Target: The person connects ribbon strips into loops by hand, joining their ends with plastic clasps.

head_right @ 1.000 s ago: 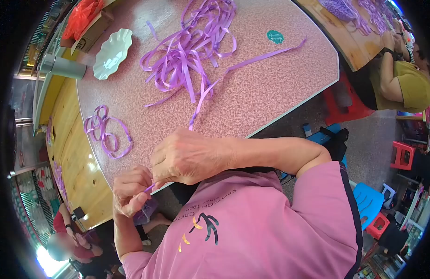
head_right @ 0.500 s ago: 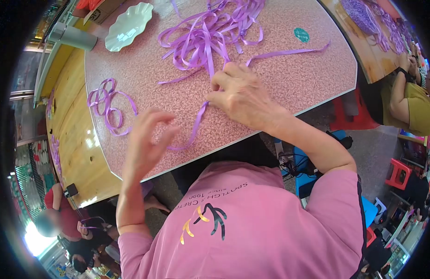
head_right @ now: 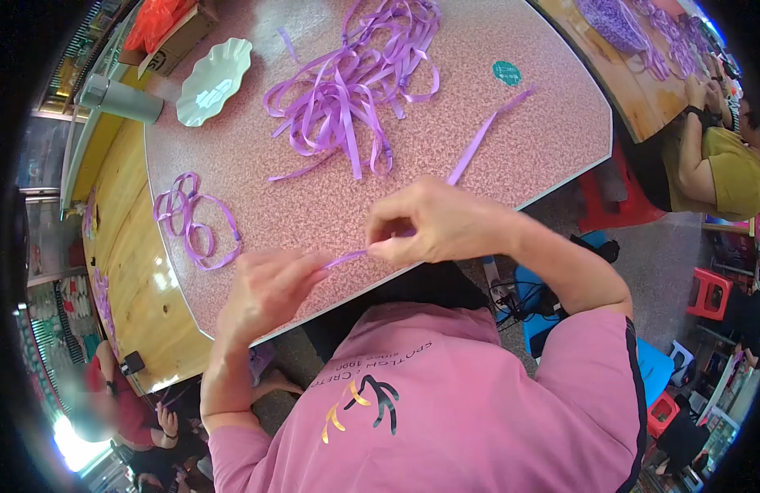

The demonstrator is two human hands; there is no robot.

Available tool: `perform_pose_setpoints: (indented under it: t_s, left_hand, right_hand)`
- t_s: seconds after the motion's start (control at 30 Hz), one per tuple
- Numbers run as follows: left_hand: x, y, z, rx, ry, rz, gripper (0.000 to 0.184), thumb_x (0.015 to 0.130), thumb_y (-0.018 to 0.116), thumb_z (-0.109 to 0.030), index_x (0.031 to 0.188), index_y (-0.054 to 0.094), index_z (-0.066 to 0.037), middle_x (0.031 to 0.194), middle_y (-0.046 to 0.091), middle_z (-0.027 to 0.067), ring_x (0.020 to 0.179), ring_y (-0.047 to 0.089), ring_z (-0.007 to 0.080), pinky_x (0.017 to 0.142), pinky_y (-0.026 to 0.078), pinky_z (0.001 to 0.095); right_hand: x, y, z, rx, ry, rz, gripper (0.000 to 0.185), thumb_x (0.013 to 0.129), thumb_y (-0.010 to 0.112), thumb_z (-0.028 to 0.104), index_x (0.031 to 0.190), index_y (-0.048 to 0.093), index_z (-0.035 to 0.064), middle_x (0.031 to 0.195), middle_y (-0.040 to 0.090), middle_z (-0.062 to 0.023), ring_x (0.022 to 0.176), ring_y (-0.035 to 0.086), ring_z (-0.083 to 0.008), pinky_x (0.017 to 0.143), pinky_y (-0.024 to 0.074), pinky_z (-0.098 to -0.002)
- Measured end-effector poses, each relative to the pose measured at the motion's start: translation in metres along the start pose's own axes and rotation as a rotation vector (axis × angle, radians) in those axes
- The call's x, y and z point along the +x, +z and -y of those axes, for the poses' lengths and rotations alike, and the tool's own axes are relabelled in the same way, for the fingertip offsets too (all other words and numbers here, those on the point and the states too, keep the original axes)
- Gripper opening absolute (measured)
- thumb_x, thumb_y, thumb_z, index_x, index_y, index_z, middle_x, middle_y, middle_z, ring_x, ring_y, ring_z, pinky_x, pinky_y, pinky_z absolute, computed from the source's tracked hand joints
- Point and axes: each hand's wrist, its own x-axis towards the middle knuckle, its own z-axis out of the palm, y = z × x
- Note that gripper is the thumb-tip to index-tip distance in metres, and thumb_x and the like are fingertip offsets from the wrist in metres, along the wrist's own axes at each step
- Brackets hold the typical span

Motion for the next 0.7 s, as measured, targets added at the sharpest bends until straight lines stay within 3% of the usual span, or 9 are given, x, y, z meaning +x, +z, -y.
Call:
perform_pose_setpoints:
  t_s: [0.03,0.1,0.2,0.27,0.47,0.57,0.6,0.7]
  left_hand:
    - [-0.008,-0.009,0.004,0.003,-0.001,0.000,0.017,0.081,0.073,-0.007,0.096,0.066,-0.002,0.075,0.064,0.0092,0.062,0.064,0.0213,0.053,0.049,0.0339]
    - [-0.030,-0.028,0.016,-0.268,-0.250,-0.021,0.004,0.087,0.066,-0.005,0.089,0.066,-0.002,0.076,0.064,0.0098,0.064,0.062,0.0199,0.055,0.047,0.0328]
    - [-0.065,-0.055,0.039,-0.364,-0.312,-0.023,0.012,0.095,0.057,-0.009,0.091,0.064,0.000,0.079,0.063,0.0089,0.068,0.059,0.0169,0.061,0.046,0.0303]
    - [-0.088,-0.068,0.049,-0.573,-0.522,-0.137,0.023,0.101,0.050,-0.018,0.092,0.061,-0.001,0.082,0.061,0.0067,0.073,0.056,0.0147,0.068,0.045,0.0296]
    - [-0.159,-0.097,0.086,-0.584,-0.662,-0.344,0.028,0.105,0.043,-0.024,0.091,0.057,-0.004,0.080,0.055,0.0041,0.079,0.054,0.0146,0.078,0.042,0.0292]
    - [-0.203,-0.105,0.111,-0.543,-0.767,-0.422,0.028,0.106,0.043,-0.025,0.090,0.056,-0.005,0.076,0.052,0.0027,0.077,0.053,0.0142,0.079,0.042,0.0288]
    - [-0.215,-0.106,0.117,-0.645,-0.862,-0.539,0.028,0.105,0.045,-0.025,0.090,0.056,-0.005,0.074,0.051,0.0019,0.076,0.052,0.0134,0.078,0.041,0.0284]
    - [-0.238,-0.107,0.116,-0.636,-0.896,-0.674,0.028,0.105,0.046,-0.026,0.091,0.057,-0.005,0.074,0.051,0.0019,0.074,0.052,0.0129,0.073,0.042,0.0280]
  right_hand:
    - [-0.003,-0.012,-0.003,-0.023,-0.034,-0.004,0.013,0.083,0.071,0.009,0.091,0.068,0.0000,0.082,0.067,-0.0030,0.077,0.062,-0.0090,0.070,0.0499,-0.0267]
    - [-0.011,-0.040,-0.006,-0.086,-0.077,-0.044,0.011,0.083,0.071,0.008,0.091,0.068,0.0009,0.081,0.067,-0.0015,0.076,0.061,-0.0076,0.069,0.0492,-0.0254]
    - [-0.025,-0.084,-0.014,-0.206,-0.108,-0.172,0.008,0.084,0.069,0.008,0.089,0.067,0.0013,0.081,0.066,0.0002,0.076,0.058,-0.0067,0.068,0.0466,-0.0237]
    - [-0.039,-0.109,-0.018,-0.172,0.021,-0.249,0.008,0.086,0.066,0.010,0.088,0.065,0.0018,0.082,0.064,0.0011,0.077,0.057,-0.0068,0.070,0.0449,-0.0233]
    - [-0.082,-0.172,-0.053,-0.286,0.089,-0.451,0.012,0.089,0.062,0.015,0.088,0.062,0.0036,0.078,0.060,0.0014,0.078,0.056,-0.0069,0.074,0.0443,-0.0233]
    - [-0.102,-0.199,-0.074,-0.254,0.074,-0.549,0.013,0.090,0.063,0.016,0.085,0.061,0.0038,0.078,0.060,0.0011,0.076,0.055,-0.0062,0.070,0.0449,-0.0225]
    - [-0.108,-0.207,-0.081,-0.295,0.088,-0.605,0.014,0.092,0.060,0.016,0.084,0.061,0.0047,0.079,0.061,-0.0001,0.075,0.056,-0.0074,0.072,0.0452,-0.0235]
    - [-0.121,-0.207,-0.087,-0.224,0.034,-0.731,0.014,0.094,0.059,0.015,0.089,0.063,0.0037,0.080,0.062,-0.0011,0.073,0.057,-0.0074,0.070,0.0453,-0.0229]
